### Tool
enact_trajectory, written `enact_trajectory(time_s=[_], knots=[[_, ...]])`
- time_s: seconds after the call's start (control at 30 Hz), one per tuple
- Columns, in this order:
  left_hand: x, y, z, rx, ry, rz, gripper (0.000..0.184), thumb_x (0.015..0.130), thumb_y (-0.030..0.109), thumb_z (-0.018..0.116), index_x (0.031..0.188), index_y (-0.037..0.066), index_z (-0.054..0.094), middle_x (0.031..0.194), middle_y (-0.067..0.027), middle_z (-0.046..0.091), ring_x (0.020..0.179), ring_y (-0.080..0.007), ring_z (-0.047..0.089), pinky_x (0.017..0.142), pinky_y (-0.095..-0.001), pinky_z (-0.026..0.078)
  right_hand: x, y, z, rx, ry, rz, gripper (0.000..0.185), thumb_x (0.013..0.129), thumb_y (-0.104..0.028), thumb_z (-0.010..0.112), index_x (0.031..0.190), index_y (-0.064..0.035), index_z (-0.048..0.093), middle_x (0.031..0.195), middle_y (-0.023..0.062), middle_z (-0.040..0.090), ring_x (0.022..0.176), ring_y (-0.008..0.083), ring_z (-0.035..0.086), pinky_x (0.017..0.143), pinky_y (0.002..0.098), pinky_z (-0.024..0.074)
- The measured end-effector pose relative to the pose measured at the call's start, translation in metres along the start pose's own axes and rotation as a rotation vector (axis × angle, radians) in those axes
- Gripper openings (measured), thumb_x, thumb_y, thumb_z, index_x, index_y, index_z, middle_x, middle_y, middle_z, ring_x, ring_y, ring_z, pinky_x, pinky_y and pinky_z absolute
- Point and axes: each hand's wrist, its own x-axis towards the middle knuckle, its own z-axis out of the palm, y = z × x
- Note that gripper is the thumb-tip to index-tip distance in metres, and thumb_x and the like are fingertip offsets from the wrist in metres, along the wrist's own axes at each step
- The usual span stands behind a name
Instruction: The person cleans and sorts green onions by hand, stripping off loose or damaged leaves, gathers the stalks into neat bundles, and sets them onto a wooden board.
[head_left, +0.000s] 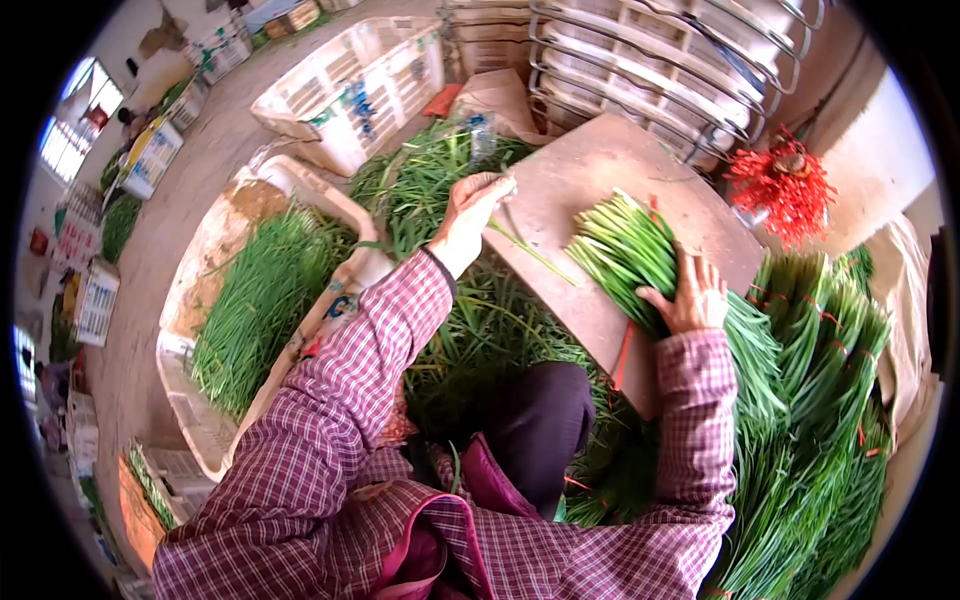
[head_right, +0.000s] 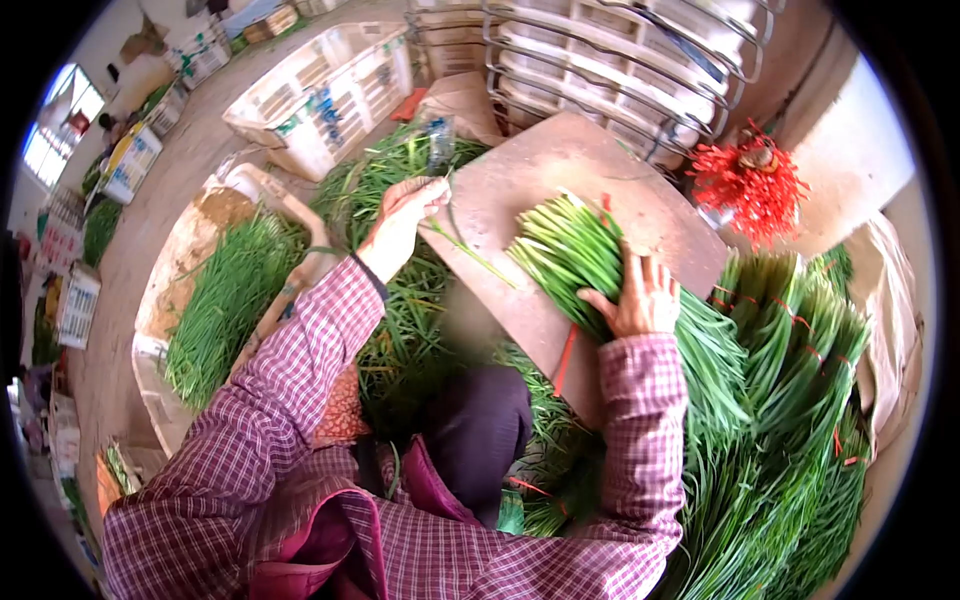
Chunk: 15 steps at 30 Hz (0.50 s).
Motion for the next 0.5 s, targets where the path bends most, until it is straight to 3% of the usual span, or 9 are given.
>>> enact_trajectory(time_s=[0.07,0.1,0.17,0.2,0.27,0.33,0.4,0.5], knots=[[-0.038,0.014,-0.02,0.072,0.014,0.096,0.02,0.086,0.022,0.063,0.094,0.004,0.065,0.085,-0.0006,0.064,0.08,-0.0085,0.057,0.076,-0.0243,0.044,-0.001,0.005,0.002,-0.028,0.013,-0.013,0.092,0.061,-0.071,0.061,0.131,-0.0133,0.047,0.117,0.012,0.055,0.106,0.0327,0.053,0.089,0.0458,0.039],[-0.059,0.016,-0.028,0.082,-0.004,0.126,0.018,0.086,0.019,0.062,0.094,0.003,0.064,0.085,-0.0001,0.063,0.081,-0.0087,0.057,0.075,-0.0243,0.046,0.002,0.003,-0.008,-0.031,-0.087,0.016,0.091,0.061,-0.069,0.062,0.132,-0.014,0.046,0.117,0.0109,0.055,0.107,0.0321,0.052,0.09,0.0456,0.0385],[-0.107,0.001,-0.055,0.46,-0.095,0.107,0.016,0.088,0.02,0.06,0.09,0.004,0.063,0.085,-0.0017,0.064,0.079,-0.0107,0.059,0.072,-0.0254,0.048,0.006,0.01,-0.003,0.071,-0.062,-0.016,0.084,0.067,-0.066,0.06,0.134,-0.0171,0.044,0.12,0.0108,0.054,0.11,0.0325,0.051,0.092,0.0458,0.0378],[-0.141,0.018,-0.057,0.686,-0.2,0.033,0.021,0.089,0.025,0.059,0.086,0.005,0.064,0.084,-0.0033,0.064,0.076,-0.0123,0.06,0.07,-0.0284,0.048,0.005,0.014,0.002,0.014,-0.071,-0.004,0.079,0.072,-0.064,0.057,0.135,-0.0172,0.043,0.123,0.0107,0.053,0.113,0.0323,0.05,0.094,0.046,0.0368],[-0.189,0.015,-0.081,0.719,-0.578,-0.153,0.027,0.089,0.03,0.058,0.087,0.004,0.065,0.086,-0.0094,0.064,0.086,-0.0191,0.06,0.077,-0.034,0.047,-0.006,0.028,0.041,0.025,-0.108,0.068,0.074,0.079,-0.056,0.055,0.14,-0.0193,0.036,0.133,0.0102,0.047,0.121,0.0318,0.044,0.098,0.0469,0.0349],[-0.236,-0.004,-0.108,0.826,-0.478,0.07,0.042,0.087,0.036,0.061,0.109,0.0,0.058,0.097,-0.0144,0.061,0.094,-0.0277,0.057,0.084,-0.0382,0.044,-0.006,0.034,0.043,-0.099,-0.152,0.042,0.074,0.082,-0.057,0.05,0.143,-0.0202,0.029,0.135,0.0106,0.045,0.122,0.0327,0.043,0.098,0.0458,0.035],[-0.268,0.011,-0.133,0.794,-0.332,0.045,0.048,0.087,0.037,0.062,0.117,0.0,0.055,0.104,-0.0148,0.061,0.099,-0.0265,0.057,0.087,-0.0374,0.045,-0.003,0.043,0.042,-0.145,-0.166,0.013,0.077,0.082,-0.065,0.042,0.143,-0.0206,0.03,0.131,0.0106,0.047,0.118,0.034,0.045,0.097,0.0459,0.0359],[-0.303,0.044,-0.182,0.795,-0.077,0.016,0.046,0.084,0.034,0.065,0.118,0.004,0.056,0.102,-0.0143,0.059,0.098,-0.0264,0.055,0.085,-0.0392,0.044,0.008,0.019,0.005,-0.189,-0.097,0.054,0.08,0.081,-0.069,0.04,0.143,-0.0204,0.029,0.132,0.0135,0.046,0.118,0.0339,0.046,0.097,0.0483,0.0354]])
